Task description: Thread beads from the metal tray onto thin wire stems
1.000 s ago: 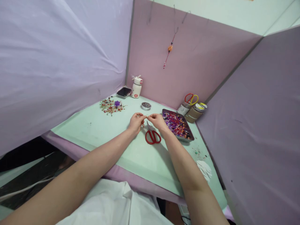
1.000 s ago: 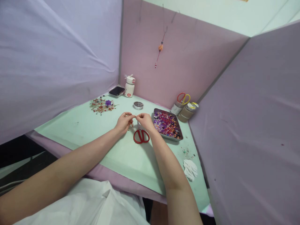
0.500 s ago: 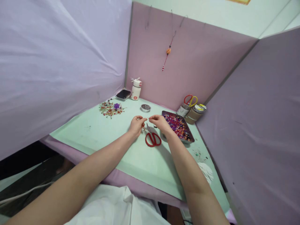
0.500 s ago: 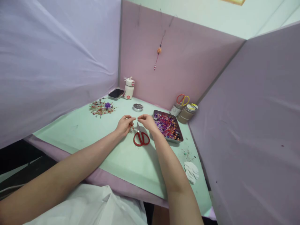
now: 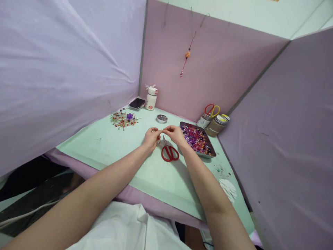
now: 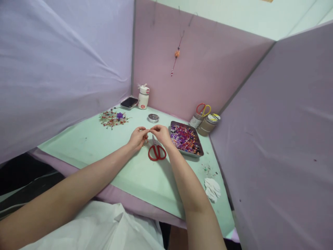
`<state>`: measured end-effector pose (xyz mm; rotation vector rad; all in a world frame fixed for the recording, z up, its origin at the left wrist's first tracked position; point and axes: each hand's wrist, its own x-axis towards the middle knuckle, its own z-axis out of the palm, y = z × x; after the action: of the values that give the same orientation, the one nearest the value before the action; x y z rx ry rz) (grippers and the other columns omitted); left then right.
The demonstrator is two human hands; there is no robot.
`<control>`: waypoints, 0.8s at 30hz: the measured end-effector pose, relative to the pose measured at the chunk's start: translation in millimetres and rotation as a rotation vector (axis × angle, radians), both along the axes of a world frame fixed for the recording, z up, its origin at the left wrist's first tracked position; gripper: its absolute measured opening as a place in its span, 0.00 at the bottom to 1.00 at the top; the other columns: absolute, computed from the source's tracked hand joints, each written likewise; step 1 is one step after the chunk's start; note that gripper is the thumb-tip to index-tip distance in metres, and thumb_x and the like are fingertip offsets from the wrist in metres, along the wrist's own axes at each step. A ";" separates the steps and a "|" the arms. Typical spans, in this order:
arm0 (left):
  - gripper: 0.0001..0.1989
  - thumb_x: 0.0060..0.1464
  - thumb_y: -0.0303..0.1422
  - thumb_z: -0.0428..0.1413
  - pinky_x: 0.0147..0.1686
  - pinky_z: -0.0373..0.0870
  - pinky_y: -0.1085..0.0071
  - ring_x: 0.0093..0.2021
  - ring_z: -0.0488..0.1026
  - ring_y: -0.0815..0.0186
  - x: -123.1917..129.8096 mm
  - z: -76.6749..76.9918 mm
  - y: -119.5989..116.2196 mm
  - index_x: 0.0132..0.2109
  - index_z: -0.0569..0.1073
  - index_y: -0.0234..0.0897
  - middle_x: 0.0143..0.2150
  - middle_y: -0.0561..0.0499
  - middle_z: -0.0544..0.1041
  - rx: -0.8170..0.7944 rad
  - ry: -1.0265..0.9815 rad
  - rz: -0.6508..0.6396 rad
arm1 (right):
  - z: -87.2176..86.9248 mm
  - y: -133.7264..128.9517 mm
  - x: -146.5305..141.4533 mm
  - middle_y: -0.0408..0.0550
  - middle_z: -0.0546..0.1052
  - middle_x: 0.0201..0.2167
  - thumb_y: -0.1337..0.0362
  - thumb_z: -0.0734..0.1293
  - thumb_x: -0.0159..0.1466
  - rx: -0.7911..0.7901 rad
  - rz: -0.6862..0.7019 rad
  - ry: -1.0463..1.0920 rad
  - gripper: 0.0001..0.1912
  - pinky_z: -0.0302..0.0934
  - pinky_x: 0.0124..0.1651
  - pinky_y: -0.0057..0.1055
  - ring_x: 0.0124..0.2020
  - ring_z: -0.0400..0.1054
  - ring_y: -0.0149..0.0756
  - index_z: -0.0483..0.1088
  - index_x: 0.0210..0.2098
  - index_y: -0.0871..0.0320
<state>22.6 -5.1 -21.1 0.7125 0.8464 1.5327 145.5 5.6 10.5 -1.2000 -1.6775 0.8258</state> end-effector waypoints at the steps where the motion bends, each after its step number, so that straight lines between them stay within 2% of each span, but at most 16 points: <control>1: 0.19 0.36 0.31 0.63 0.22 0.54 0.76 0.19 0.61 0.75 0.0 -0.6 0.4 0.35 0.62 0.38 0.22 0.59 0.66 0.001 0.000 -0.003 | 0.2 -0.6 0.1 0.45 0.76 0.27 0.60 0.68 0.51 -0.002 -0.002 0.001 0.08 0.62 0.36 0.30 0.30 0.68 0.32 0.72 0.27 0.59; 8: 0.20 0.36 0.30 0.63 0.20 0.53 0.76 0.19 0.61 0.75 -0.9 -0.4 1.1 0.35 0.62 0.39 0.22 0.58 0.67 -0.058 -0.033 -0.023 | 1.6 -2.1 3.0 0.45 0.76 0.27 0.64 0.67 0.51 -0.053 0.032 -0.021 0.07 0.63 0.37 0.30 0.30 0.68 0.32 0.73 0.29 0.59; 18: 0.19 0.37 0.31 0.63 0.20 0.54 0.76 0.19 0.62 0.74 -1.1 -3.2 2.0 0.35 0.63 0.38 0.21 0.58 0.66 -0.038 -0.034 -0.033 | -1.8 2.4 -0.1 0.46 0.78 0.29 0.61 0.69 0.51 0.051 0.019 -0.017 0.07 0.65 0.39 0.32 0.31 0.71 0.34 0.72 0.27 0.58; 24: 0.20 0.35 0.29 0.65 0.21 0.55 0.76 0.19 0.62 0.75 -1.5 -0.9 1.9 0.34 0.63 0.38 0.23 0.57 0.68 -0.060 -0.071 -0.046 | -0.2 3.6 3.4 0.45 0.77 0.31 0.67 0.68 0.51 0.078 0.024 -0.128 0.06 0.64 0.42 0.33 0.33 0.70 0.32 0.72 0.30 0.57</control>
<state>21.1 -3.2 -22.0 0.6267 0.8143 1.4776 148.9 9.2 10.4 -1.2025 -1.8135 0.7039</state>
